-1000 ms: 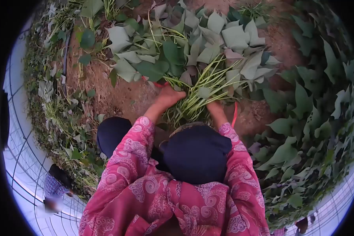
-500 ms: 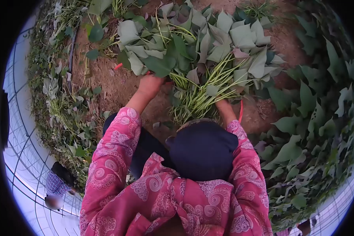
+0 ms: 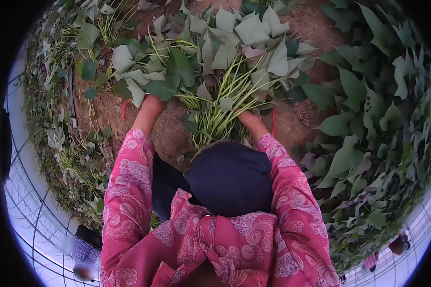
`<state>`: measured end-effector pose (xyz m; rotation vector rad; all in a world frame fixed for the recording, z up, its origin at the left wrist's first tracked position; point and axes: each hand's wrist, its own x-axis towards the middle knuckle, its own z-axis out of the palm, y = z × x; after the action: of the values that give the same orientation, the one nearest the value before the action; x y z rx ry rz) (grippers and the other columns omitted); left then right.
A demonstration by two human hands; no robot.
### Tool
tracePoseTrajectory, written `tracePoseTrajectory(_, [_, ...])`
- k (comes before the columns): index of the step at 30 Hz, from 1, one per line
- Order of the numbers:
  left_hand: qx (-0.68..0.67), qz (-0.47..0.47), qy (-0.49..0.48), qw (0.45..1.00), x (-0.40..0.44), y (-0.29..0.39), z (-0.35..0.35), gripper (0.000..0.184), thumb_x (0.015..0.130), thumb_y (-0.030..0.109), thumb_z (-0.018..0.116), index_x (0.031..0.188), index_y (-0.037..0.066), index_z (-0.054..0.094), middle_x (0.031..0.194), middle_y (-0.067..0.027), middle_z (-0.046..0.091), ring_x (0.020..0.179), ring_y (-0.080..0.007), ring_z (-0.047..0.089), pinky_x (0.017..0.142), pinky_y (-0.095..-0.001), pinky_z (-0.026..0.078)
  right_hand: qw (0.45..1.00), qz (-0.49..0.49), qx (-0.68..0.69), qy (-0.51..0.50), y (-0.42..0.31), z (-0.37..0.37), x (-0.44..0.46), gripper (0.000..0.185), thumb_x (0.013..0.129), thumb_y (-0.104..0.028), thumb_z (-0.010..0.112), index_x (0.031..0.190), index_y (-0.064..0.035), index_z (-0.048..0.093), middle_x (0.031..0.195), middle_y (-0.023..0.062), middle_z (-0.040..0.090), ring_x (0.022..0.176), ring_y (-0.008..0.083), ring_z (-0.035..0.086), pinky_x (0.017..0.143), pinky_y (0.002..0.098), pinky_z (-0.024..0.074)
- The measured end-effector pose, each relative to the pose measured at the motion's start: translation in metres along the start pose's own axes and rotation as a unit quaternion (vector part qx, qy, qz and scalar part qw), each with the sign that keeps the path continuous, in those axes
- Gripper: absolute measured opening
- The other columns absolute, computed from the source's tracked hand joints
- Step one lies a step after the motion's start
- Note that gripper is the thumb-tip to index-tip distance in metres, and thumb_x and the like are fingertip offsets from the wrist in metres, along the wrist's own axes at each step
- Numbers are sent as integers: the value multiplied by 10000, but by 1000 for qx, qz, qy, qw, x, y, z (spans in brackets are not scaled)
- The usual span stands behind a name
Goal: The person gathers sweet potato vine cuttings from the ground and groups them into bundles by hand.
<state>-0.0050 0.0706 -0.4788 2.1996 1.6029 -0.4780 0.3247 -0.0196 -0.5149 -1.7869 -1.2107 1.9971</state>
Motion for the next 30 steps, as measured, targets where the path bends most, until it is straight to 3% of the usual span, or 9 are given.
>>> tracePoseTrajectory(4, [-192, -161, -124, 960, -42, 81, -92, 545, 776, 213, 579, 1274, 88, 398, 1314, -244, 343, 1216, -357, 346, 998, -407, 301, 994, -40, -26, 96, 9, 11, 8, 522, 876, -403, 463, 1248, -37, 432, 1280, 121, 438, 1152, 242, 416, 978, 312, 317])
tracePoseTrajectory(6, [-400, -54, 73, 912, -62, 115, -82, 784, 748, 295, 646, 1345, 11, 224, 1357, -299, 207, 1204, -406, 344, 975, -406, 337, 993, 8, 58, 103, -14, 9, -14, 542, 868, -423, 482, 1247, -38, 440, 1259, 97, 457, 1148, 218, 420, 964, 316, 335])
tracePoseTrajectory(10, [-342, -189, -34, 920, -55, 176, -53, 1081, 653, 391, 723, 1346, -60, 27, 1370, -324, 80, 1191, -446, 343, 962, -427, 353, 971, 83, 202, 94, -35, 1, -36, 529, 814, -321, 614, 1240, -51, 454, 1197, 51, 505, 1086, 169, 472, 918, 292, 379])
tracePoseTrajectory(14, [-274, -200, -13, 941, -43, 175, -38, 1031, 656, 393, 715, 1324, -80, 88, 1368, -307, 120, 1099, -434, 443, 874, -412, 437, 967, -9, 252, 48, -35, -22, -59, 511, 800, -214, 629, 1239, -25, 451, 1218, 55, 498, 1117, 168, 457, 932, 276, 353])
tracePoseTrajectory(16, [-318, -206, -6, 925, -46, 174, -40, 1029, 653, 386, 718, 1326, -75, 91, 1373, -293, 129, 1092, -420, 455, 871, -411, 439, 990, -137, -5, -16, -80, -38, -108, 367, 783, -182, 614, 1084, 17, 545, 1001, 53, 597, 888, 151, 547, 793, 292, 421])
tracePoseTrajectory(17, [-331, -213, -26, 919, -42, 172, -32, 1031, 643, 379, 725, 1327, -71, 98, 1370, -292, 137, 1090, -410, 461, 877, -417, 436, 999, 16, -28, 16, -94, -37, -115, 351, 764, -195, 626, 1023, 34, 567, 929, 57, 618, 823, 151, 561, 734, 300, 447])
tracePoseTrajectory(19, [-360, -225, 36, 905, -42, 175, -20, 1044, 607, 360, 752, 1335, -43, 122, 1369, -290, 144, 1083, -395, 472, 889, -420, 430, 958, -63, -278, 10, -18, -69, -97, 264, 753, -184, 615, 941, 1, 604, 797, 126, 635, 736, 154, 582, 673, 318, 457])
tracePoseTrajectory(25, [-491, -205, 69, 844, -58, 169, -29, 1023, 533, 267, 787, 1345, 50, 203, 1402, -213, 135, 1103, -389, 464, 900, -431, 421, 972, -221, -82, -2, -89, -38, -46, 202, 714, -37, 600, 914, -20, 581, 688, 6, 546, 624, 110, 497, 582, 259, 418])
tracePoseTrajectory(30, [-441, -133, -1, 887, -126, 104, -100, 705, 614, 266, 716, 1201, 9, 424, 1242, -209, 393, 1035, -371, 507, 859, -436, 434, 930, -256, -243, -104, -230, 36, -70, 242, 675, 31, 604, 909, 1, 551, 648, -18, 470, 593, 70, 443, 552, 211, 385])
